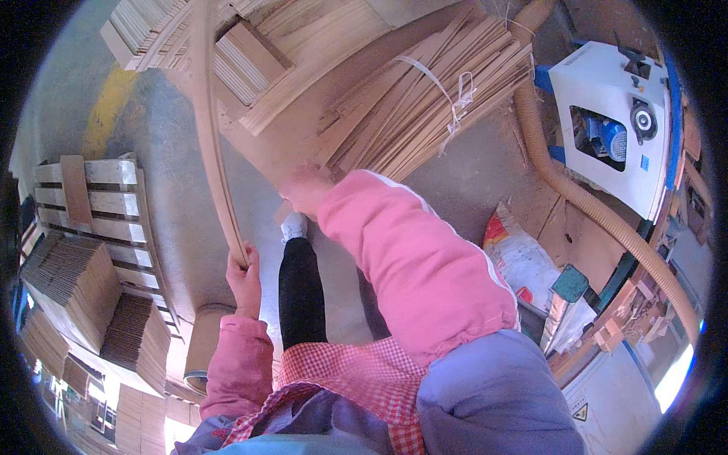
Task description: The person assembles small wooden pieces on a workbench, using a hammer to tap them into place. They measure and align the pieces, then retrieve additional wooden strips from a nearby stack and continue assembling the structure.
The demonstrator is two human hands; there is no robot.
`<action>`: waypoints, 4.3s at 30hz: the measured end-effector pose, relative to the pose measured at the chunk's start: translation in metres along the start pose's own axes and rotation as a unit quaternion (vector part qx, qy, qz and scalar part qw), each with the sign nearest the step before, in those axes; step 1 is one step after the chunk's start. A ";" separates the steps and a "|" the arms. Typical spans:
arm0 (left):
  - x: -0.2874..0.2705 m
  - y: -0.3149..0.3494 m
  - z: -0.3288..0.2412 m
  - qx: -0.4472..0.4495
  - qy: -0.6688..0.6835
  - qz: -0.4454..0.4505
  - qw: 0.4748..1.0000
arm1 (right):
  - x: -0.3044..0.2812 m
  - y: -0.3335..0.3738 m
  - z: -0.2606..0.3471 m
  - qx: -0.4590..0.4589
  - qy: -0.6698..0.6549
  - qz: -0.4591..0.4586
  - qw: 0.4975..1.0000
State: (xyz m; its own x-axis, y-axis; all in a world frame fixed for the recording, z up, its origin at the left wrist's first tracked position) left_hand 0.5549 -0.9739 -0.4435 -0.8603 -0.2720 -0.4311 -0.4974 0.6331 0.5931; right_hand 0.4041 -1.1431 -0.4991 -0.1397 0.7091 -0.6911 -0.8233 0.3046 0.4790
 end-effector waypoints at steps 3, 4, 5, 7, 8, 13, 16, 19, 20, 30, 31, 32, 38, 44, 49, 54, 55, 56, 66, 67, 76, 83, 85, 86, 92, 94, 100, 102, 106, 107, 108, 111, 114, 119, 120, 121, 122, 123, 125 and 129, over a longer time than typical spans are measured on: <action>-0.011 0.006 0.000 -0.033 -0.033 0.027 0.999 | -0.005 0.002 -0.022 0.052 -0.068 0.008 0.996; -0.012 0.008 -0.001 -0.040 -0.042 0.035 0.998 | -0.010 0.002 -0.033 0.067 -0.083 -0.025 0.994; -0.012 0.010 -0.002 -0.045 -0.056 0.036 0.997 | -0.013 0.002 -0.045 0.090 -0.100 -0.046 0.990; -0.009 0.014 -0.007 -0.034 -0.016 0.039 0.999 | -0.017 0.004 -0.062 0.097 -0.061 -0.055 0.992; -0.007 0.015 -0.009 -0.035 -0.006 0.038 0.999 | -0.016 0.005 -0.067 0.112 -0.036 -0.049 0.992; 0.007 -0.002 -0.024 -0.024 0.003 0.093 0.995 | 0.009 0.015 -0.013 -0.044 -0.038 -0.052 0.997; 0.012 -0.017 -0.039 -0.007 -0.006 0.168 0.986 | 0.029 0.027 0.032 -0.083 -0.075 -0.100 0.989; 0.021 -0.029 -0.047 -0.081 -0.036 0.278 0.956 | 0.051 0.022 0.063 -0.021 -0.093 -0.076 0.993; 0.027 -0.033 -0.051 -0.074 -0.046 0.297 0.951 | 0.059 0.023 0.070 0.011 -0.106 -0.060 0.992; 0.078 -0.002 -0.042 -0.231 -0.030 0.463 0.855 | 0.065 0.068 0.207 -0.110 -0.334 -0.072 0.934; 0.075 0.002 -0.046 -0.236 -0.011 0.466 0.853 | 0.053 0.077 0.215 -0.140 -0.333 -0.072 0.930; 0.072 0.006 -0.050 -0.240 0.009 0.470 0.849 | 0.040 0.087 0.225 -0.162 -0.338 -0.064 0.925; 0.046 0.034 -0.103 -0.246 0.187 0.438 0.844 | -0.028 0.184 0.192 -0.015 -0.594 -0.101 0.798; 0.051 0.113 -0.140 -0.281 0.262 0.465 0.797 | -0.054 0.183 0.087 0.257 -0.804 -0.290 0.451; 0.038 0.184 -0.124 -0.315 0.221 0.489 0.783 | -0.056 0.172 0.102 0.239 -0.854 -0.242 0.394; -0.005 0.244 -0.118 -0.302 0.145 0.528 0.780 | -0.058 0.198 0.127 0.316 -0.863 -0.228 0.322; -0.009 0.248 -0.115 -0.331 0.154 0.533 0.763 | -0.062 0.198 0.129 0.321 -0.860 -0.229 0.325; -0.012 0.250 -0.113 -0.320 0.131 0.541 0.767 | -0.068 0.196 0.130 0.295 -0.877 -0.229 0.303; -0.025 0.249 -0.158 -0.236 0.035 0.549 0.801 | -0.139 0.192 0.102 0.122 -0.901 -0.297 0.292; -0.022 0.241 -0.165 -0.256 0.028 0.537 0.803 | -0.143 0.192 0.097 0.154 -0.903 -0.295 0.273; 0.040 0.122 -0.285 -0.201 0.303 0.491 0.792 | -0.189 0.219 0.061 0.168 -0.728 -0.447 0.491; 0.055 0.113 -0.334 -0.222 0.317 0.443 0.808 | -0.181 0.294 0.164 0.154 -0.577 -0.376 0.708; 0.066 0.122 -0.332 -0.218 0.320 0.464 0.797 | -0.186 0.299 0.165 0.136 -0.541 -0.418 0.717; 0.071 0.128 -0.326 -0.231 0.287 0.449 0.814 | -0.186 0.302 0.161 0.185 -0.509 -0.405 0.737; 0.091 0.168 -0.308 -0.208 0.255 0.428 0.841 | -0.174 0.321 0.144 0.294 -0.440 -0.438 0.727; 0.093 0.171 -0.294 -0.181 0.192 0.429 0.864 | -0.154 0.322 0.139 0.247 -0.526 -0.381 0.719; 0.055 0.170 -0.213 0.090 -0.089 0.365 0.922 | -0.134 0.325 0.079 0.126 -0.736 -0.430 0.507; 0.031 0.179 -0.183 0.138 -0.112 0.356 0.917 | -0.153 0.314 0.053 0.126 -0.790 -0.444 0.403; -0.030 0.188 -0.119 0.048 -0.329 0.354 0.874 | -0.217 0.336 0.011 -0.016 -0.775 -0.582 0.245; -0.041 0.186 -0.106 0.035 -0.358 0.344 0.867 | -0.226 0.338 0.008 0.003 -0.773 -0.587 0.240; -0.051 0.185 -0.096 0.031 -0.361 0.342 0.867 | -0.236 0.340 0.006 0.001 -0.771 -0.589 0.243; -0.070 0.180 -0.072 0.013 -0.366 0.330 0.870 | -0.250 0.337 0.017 0.002 -0.766 -0.586 0.264; -0.074 0.175 -0.064 0.046 -0.359 0.327 0.873 | -0.249 0.333 0.025 0.002 -0.764 -0.590 0.261; -0.076 0.173 -0.062 0.054 -0.373 0.297 0.877 | -0.207 0.304 0.031 0.079 -0.791 -0.569 0.211; -0.080 0.174 -0.059 0.023 -0.373 0.284 0.883 | -0.194 0.290 0.034 0.080 -0.780 -0.576 0.231; -0.082 0.175 -0.057 0.016 -0.354 0.266 0.896 | -0.176 0.274 0.037 0.102 -0.774 -0.577 0.241; -0.086 0.175 -0.055 0.013 -0.325 0.248 0.912 | -0.158 0.260 0.038 0.095 -0.764 -0.582 0.262; -0.089 0.178 -0.052 -0.005 -0.271 0.250 0.930 | -0.137 0.246 0.041 0.091 -0.761 -0.558 0.319; -0.100 0.174 -0.048 -0.017 -0.306 0.220 0.926 | -0.077 0.232 0.050 0.190 -0.755 -0.482 0.401; -0.101 0.141 -0.053 -0.012 -0.258 0.177 0.950 | 0.035 0.247 0.075 0.251 -0.763 -0.372 0.465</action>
State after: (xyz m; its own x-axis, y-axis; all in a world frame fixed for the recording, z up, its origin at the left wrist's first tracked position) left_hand 0.5657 -0.8949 -0.2803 -0.8077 0.3505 -0.4741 -0.1947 0.6004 0.7756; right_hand 0.2377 -0.9957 -0.3641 0.9495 -0.2025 0.2395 -0.0465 0.6645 0.7459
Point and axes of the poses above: each hand's wrist, its own y-axis away from the middle knuckle, its own x-axis out of the palm, z = x × y, the point moved 4 cm from there along -y, towards the middle knuckle, and after that the axes turned 5 degrees about -x, right-handed, at the moved point
